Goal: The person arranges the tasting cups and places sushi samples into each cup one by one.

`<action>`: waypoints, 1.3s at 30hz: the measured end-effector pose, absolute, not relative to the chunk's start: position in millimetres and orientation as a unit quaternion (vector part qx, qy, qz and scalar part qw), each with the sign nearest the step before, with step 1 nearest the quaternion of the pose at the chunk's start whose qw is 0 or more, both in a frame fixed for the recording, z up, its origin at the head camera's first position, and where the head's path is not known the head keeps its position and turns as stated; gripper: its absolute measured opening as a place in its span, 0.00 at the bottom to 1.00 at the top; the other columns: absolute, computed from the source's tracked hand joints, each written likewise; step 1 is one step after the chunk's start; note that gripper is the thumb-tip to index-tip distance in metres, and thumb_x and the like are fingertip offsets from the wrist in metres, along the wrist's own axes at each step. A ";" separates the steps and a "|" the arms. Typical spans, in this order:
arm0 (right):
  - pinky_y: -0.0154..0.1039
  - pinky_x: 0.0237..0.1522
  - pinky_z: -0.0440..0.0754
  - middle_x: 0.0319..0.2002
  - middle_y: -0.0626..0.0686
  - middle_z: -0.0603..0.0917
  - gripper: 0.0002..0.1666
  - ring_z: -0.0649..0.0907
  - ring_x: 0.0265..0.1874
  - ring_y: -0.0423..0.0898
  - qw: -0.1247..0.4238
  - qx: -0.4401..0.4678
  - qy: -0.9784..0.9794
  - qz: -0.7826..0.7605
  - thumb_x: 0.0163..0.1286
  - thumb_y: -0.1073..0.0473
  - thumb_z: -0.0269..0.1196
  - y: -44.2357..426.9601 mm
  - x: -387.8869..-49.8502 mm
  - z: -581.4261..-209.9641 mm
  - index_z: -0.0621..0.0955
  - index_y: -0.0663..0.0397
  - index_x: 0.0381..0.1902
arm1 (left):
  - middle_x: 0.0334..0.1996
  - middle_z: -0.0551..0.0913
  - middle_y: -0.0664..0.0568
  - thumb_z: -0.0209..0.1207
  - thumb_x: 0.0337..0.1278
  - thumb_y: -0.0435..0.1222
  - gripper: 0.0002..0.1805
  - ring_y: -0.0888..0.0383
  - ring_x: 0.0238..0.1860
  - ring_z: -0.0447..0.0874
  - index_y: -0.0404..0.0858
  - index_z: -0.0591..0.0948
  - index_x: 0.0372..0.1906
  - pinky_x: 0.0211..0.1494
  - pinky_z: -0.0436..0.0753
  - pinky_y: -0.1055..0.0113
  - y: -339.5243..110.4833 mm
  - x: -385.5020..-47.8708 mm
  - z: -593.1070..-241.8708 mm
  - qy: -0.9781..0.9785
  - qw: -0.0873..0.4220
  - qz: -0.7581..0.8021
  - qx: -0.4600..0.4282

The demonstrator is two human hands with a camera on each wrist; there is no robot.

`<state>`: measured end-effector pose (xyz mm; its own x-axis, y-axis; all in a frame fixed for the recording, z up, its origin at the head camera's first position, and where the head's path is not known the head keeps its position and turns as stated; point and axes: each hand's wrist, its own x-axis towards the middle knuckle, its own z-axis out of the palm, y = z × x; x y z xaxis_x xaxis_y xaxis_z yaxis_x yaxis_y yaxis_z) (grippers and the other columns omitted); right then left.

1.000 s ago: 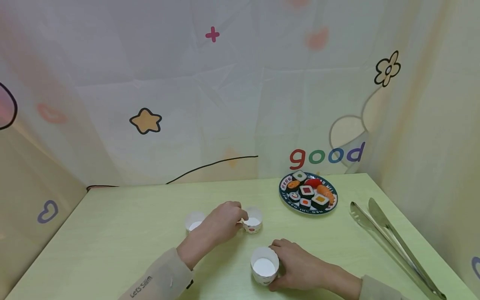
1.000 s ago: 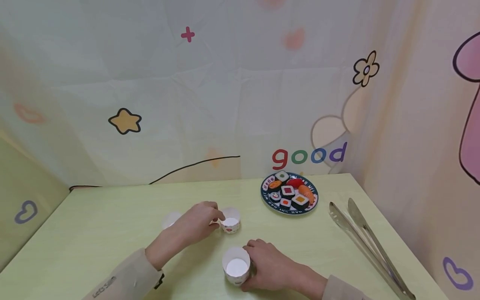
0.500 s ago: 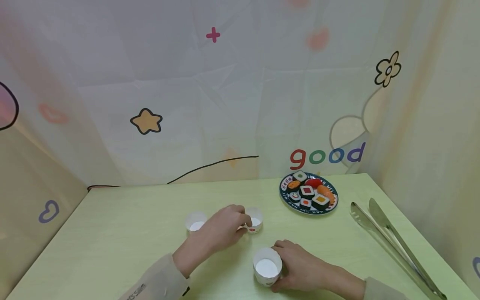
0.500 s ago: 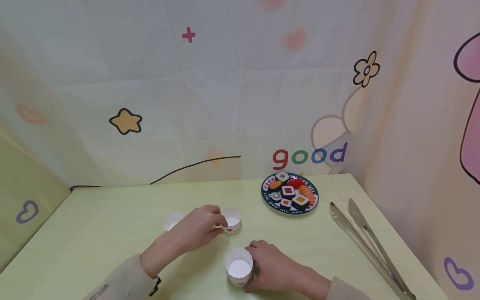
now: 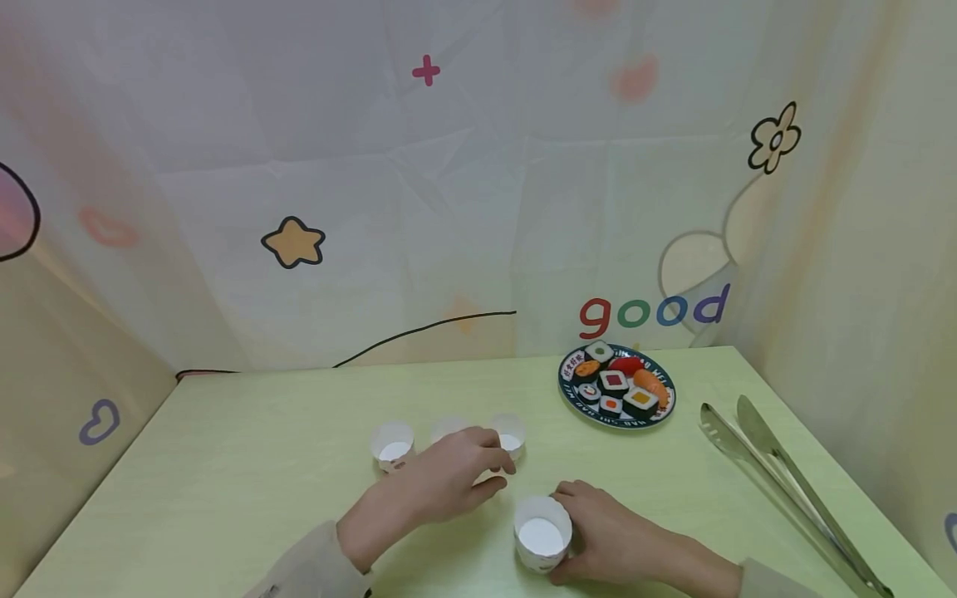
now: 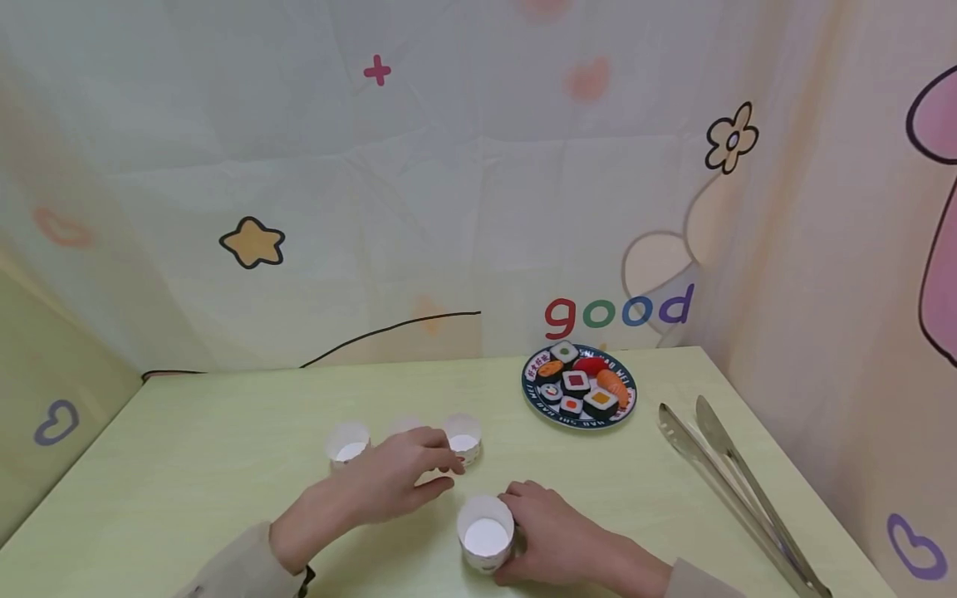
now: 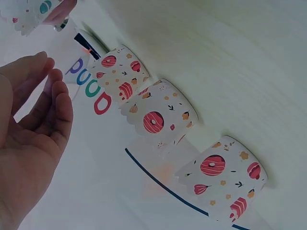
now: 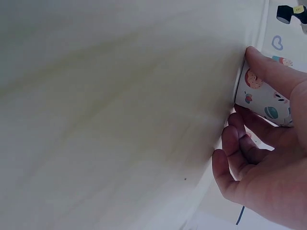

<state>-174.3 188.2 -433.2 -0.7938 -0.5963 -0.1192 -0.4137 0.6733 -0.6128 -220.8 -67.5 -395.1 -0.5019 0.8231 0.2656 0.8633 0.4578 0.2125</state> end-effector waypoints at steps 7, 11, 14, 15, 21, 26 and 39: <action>0.48 0.57 0.78 0.46 0.37 0.78 0.34 0.75 0.47 0.40 0.163 -0.273 0.900 -0.297 0.53 0.45 0.81 193.8 -173.0 -433.4 0.82 0.47 0.55 | 0.47 0.81 0.53 0.65 0.69 0.37 0.13 0.61 0.44 0.79 0.41 0.83 0.54 0.48 0.77 0.75 -67.3 -211.7 -396.1 -0.844 0.047 -0.163 -0.508; 0.46 0.56 0.78 0.46 0.36 0.77 0.32 0.75 0.47 0.39 0.158 -0.281 0.899 -0.298 0.54 0.45 0.81 195.6 -172.5 -433.5 0.82 0.45 0.54 | 0.48 0.80 0.53 0.65 0.70 0.37 0.14 0.63 0.45 0.78 0.42 0.81 0.56 0.49 0.75 0.78 -66.6 -205.3 -392.9 -0.830 0.034 -0.177 -0.528; 0.44 0.55 0.78 0.45 0.35 0.77 0.31 0.74 0.46 0.38 0.154 -0.286 0.897 -0.300 0.55 0.44 0.80 196.5 -171.8 -433.6 0.82 0.44 0.54 | 0.46 0.79 0.55 0.65 0.69 0.37 0.11 0.65 0.44 0.76 0.43 0.83 0.53 0.48 0.73 0.79 -66.5 -200.4 -390.4 -0.814 0.029 -0.183 -0.550; 0.44 0.55 0.78 0.45 0.35 0.77 0.31 0.74 0.46 0.38 0.154 -0.287 0.896 -0.302 0.55 0.44 0.80 196.8 -171.5 -433.6 0.82 0.44 0.54 | 0.45 0.79 0.56 0.66 0.69 0.38 0.10 0.65 0.43 0.76 0.44 0.84 0.52 0.48 0.73 0.80 -66.4 -199.1 -389.8 -0.810 0.026 -0.183 -0.557; 0.42 0.54 0.77 0.45 0.35 0.77 0.30 0.75 0.46 0.37 0.146 -0.292 0.894 -0.308 0.55 0.44 0.80 198.3 -170.0 -433.9 0.82 0.42 0.53 | 0.40 0.76 0.58 0.66 0.68 0.37 0.09 0.68 0.41 0.74 0.44 0.86 0.50 0.49 0.70 0.83 -64.6 -193.3 -385.8 -0.800 0.006 -0.167 -0.576; 0.44 0.55 0.77 0.46 0.35 0.77 0.30 0.75 0.46 0.37 0.154 -0.281 0.895 -0.311 0.55 0.45 0.81 199.4 -169.0 -433.8 0.82 0.42 0.54 | 0.39 0.76 0.57 0.66 0.68 0.37 0.09 0.68 0.40 0.73 0.43 0.86 0.51 0.47 0.68 0.85 -61.7 -190.8 -386.0 -0.796 0.013 -0.141 -0.588; 0.44 0.55 0.77 0.45 0.35 0.77 0.30 0.74 0.46 0.37 0.154 -0.282 0.896 -0.307 0.55 0.44 0.80 202.2 -168.1 -434.3 0.82 0.40 0.54 | 0.36 0.78 0.59 0.68 0.67 0.38 0.05 0.67 0.37 0.73 0.47 0.88 0.44 0.45 0.70 0.82 -55.5 -191.4 -390.0 -0.770 0.075 -0.097 -0.626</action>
<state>-168.1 202.2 -434.3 -0.7932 -0.6002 -0.1027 -0.4111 0.6522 -0.6369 -191.4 -55.5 -390.0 -0.2060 0.9495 0.2368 0.9785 0.1984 0.0558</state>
